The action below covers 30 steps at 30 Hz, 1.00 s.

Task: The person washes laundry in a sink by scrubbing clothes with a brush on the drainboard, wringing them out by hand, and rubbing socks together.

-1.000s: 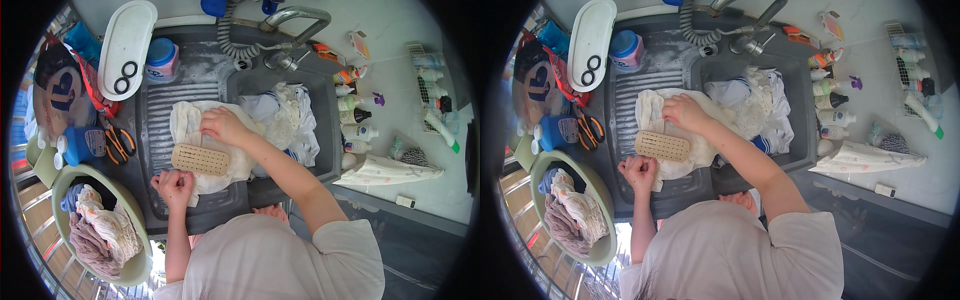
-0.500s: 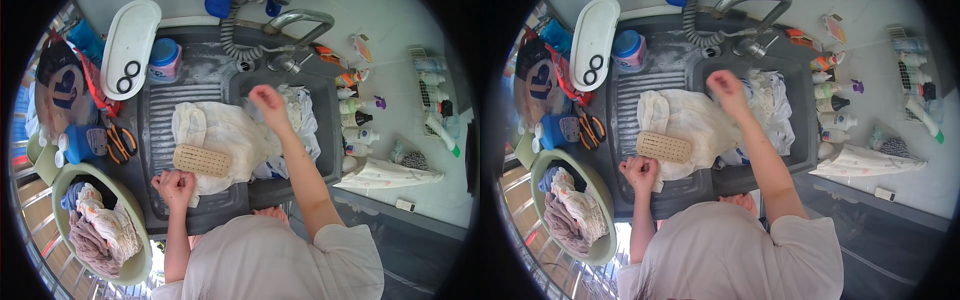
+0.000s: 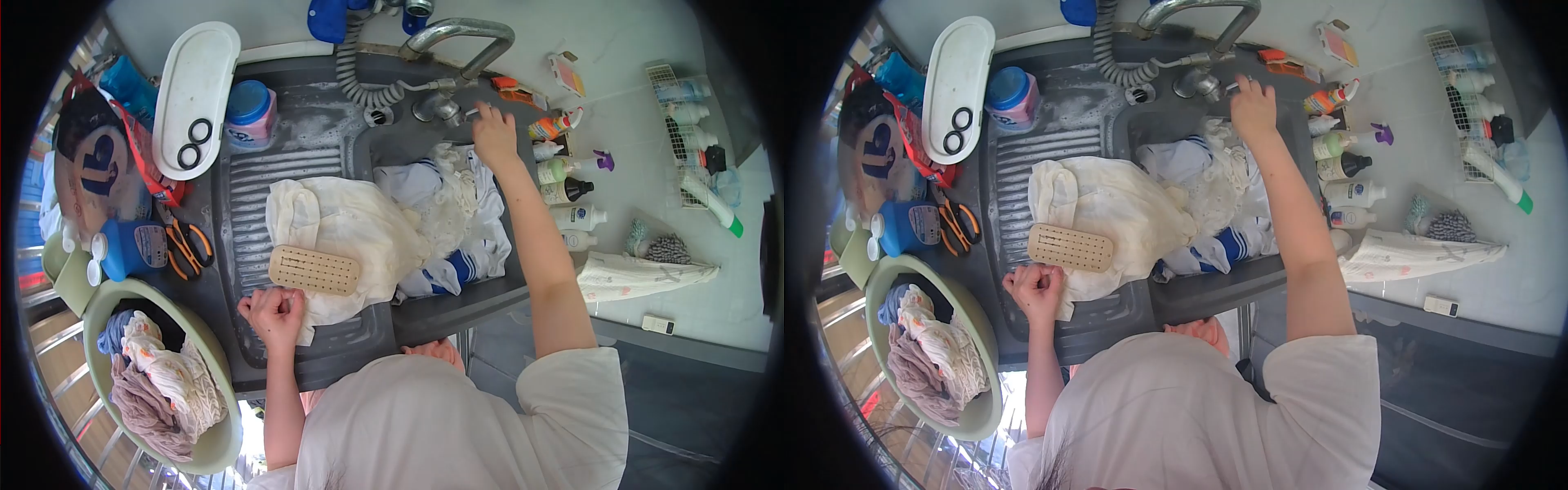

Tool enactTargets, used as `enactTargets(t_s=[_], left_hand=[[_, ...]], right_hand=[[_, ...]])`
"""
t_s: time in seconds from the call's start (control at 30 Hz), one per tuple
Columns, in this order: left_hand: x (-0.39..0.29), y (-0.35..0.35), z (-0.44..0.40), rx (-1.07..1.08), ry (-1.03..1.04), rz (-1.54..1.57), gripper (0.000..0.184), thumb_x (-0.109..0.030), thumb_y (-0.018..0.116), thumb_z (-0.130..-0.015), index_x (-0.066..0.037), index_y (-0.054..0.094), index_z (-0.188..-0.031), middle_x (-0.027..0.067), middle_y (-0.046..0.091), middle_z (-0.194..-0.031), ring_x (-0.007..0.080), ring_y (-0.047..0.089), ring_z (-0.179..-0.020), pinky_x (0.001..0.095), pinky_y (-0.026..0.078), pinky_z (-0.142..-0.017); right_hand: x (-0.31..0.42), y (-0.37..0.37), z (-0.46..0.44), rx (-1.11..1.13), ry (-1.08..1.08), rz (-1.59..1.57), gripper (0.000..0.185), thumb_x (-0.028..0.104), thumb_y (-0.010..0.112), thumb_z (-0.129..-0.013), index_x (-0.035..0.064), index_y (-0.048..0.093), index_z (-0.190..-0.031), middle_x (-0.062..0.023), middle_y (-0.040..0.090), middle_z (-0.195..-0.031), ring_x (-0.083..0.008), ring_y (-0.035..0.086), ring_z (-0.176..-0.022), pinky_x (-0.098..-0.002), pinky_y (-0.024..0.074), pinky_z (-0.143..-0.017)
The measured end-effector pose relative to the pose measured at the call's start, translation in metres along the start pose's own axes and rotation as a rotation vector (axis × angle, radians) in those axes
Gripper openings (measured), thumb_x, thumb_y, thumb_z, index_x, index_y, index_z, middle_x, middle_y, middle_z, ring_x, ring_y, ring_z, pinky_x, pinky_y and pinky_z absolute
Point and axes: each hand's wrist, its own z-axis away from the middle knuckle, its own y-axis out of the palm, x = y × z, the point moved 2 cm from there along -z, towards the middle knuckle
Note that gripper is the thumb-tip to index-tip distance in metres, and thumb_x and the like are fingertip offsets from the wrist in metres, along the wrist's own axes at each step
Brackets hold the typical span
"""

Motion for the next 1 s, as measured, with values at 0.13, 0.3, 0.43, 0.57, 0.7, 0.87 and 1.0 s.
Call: enactTargets(t_s=[0.13, 0.3, 0.43, 0.57, 0.7, 0.87, 1.0], left_hand=[[0.000, 0.000, -0.003, 0.003, -0.001, -0.002, 0.020, -0.016, 0.080, -0.070, -0.015, 0.061, -0.063, -0.0030, 0.046, -0.054, 0.0165, 0.047, -0.061, 0.0362, 0.032, -0.081], [-0.002, 0.000, -0.001, 0.004, -0.010, -0.008, 0.023, -0.016, 0.080, -0.069, -0.016, 0.059, -0.060, -0.0030, 0.045, -0.052, 0.0169, 0.047, -0.060, 0.0357, 0.031, -0.080], [-0.001, -0.001, -0.001, -0.015, 0.009, 0.005, 0.023, -0.017, 0.081, -0.069, -0.016, 0.060, -0.060, -0.0033, 0.045, -0.052, 0.0168, 0.048, -0.060, 0.0353, 0.032, -0.079], [0.001, -0.003, 0.000, 0.009, -0.006, 0.023, 0.020, -0.016, 0.081, -0.070, -0.015, 0.062, -0.064, -0.0038, 0.048, -0.056, 0.0160, 0.048, -0.063, 0.0358, 0.031, -0.081], [0.000, -0.001, -0.001, -0.019, 0.005, 0.021, 0.023, -0.017, 0.082, -0.069, -0.015, 0.061, -0.061, -0.0031, 0.045, -0.053, 0.0167, 0.048, -0.060, 0.0352, 0.031, -0.078], [-0.001, -0.001, -0.001, -0.018, 0.014, 0.030, 0.022, -0.017, 0.081, -0.069, -0.015, 0.061, -0.061, -0.0029, 0.045, -0.053, 0.0169, 0.047, -0.060, 0.0351, 0.031, -0.079], [0.000, 0.000, -0.001, -0.001, 0.017, 0.022, 0.021, -0.017, 0.080, -0.070, -0.016, 0.061, -0.062, -0.0029, 0.044, -0.053, 0.0170, 0.047, -0.060, 0.0355, 0.031, -0.080]], right_hand=[[0.034, 0.018, 0.020, -0.163, 0.238, -0.181, 0.014, 0.015, 0.061, -0.082, 0.0090, 0.073, -0.087, -0.0044, 0.051, -0.145, -0.0241, 0.056, -0.114, -0.0493, 0.0434, -0.091], [0.146, -0.041, -0.015, 0.248, 0.128, -0.984, 0.005, 0.012, 0.068, -0.084, 0.0092, 0.066, -0.088, -0.0101, 0.069, -0.102, -0.0215, 0.067, -0.080, -0.0384, 0.0529, -0.067], [0.174, -0.032, -0.087, 0.544, 0.327, -1.564, 0.012, 0.013, 0.063, -0.087, 0.0045, 0.068, -0.094, -0.0101, 0.071, -0.078, -0.0196, 0.069, -0.066, -0.0341, 0.0542, -0.057], [0.172, -0.018, -0.111, 0.625, 0.661, -1.629, 0.016, 0.020, 0.063, -0.092, 0.0060, 0.069, -0.096, -0.0073, 0.071, -0.083, -0.0155, 0.066, -0.064, -0.0276, 0.0500, -0.052], [0.155, -0.051, -0.101, 0.709, 0.447, -1.560, 0.026, 0.030, 0.063, -0.095, 0.0086, 0.071, -0.106, -0.0032, 0.072, -0.099, -0.0126, 0.067, -0.080, -0.0293, 0.0500, -0.070], [0.111, -0.058, -0.069, 0.548, 0.340, -1.746, 0.037, 0.041, 0.065, -0.096, 0.0126, 0.069, -0.119, -0.0019, 0.071, -0.116, -0.0115, 0.066, -0.100, -0.0283, 0.0441, -0.091], [0.059, -0.030, -0.037, 0.550, 0.757, -1.799, 0.035, 0.038, 0.068, -0.093, 0.0126, 0.069, -0.117, -0.0022, 0.070, -0.113, -0.0143, 0.066, -0.098, -0.0333, 0.0449, -0.089]])
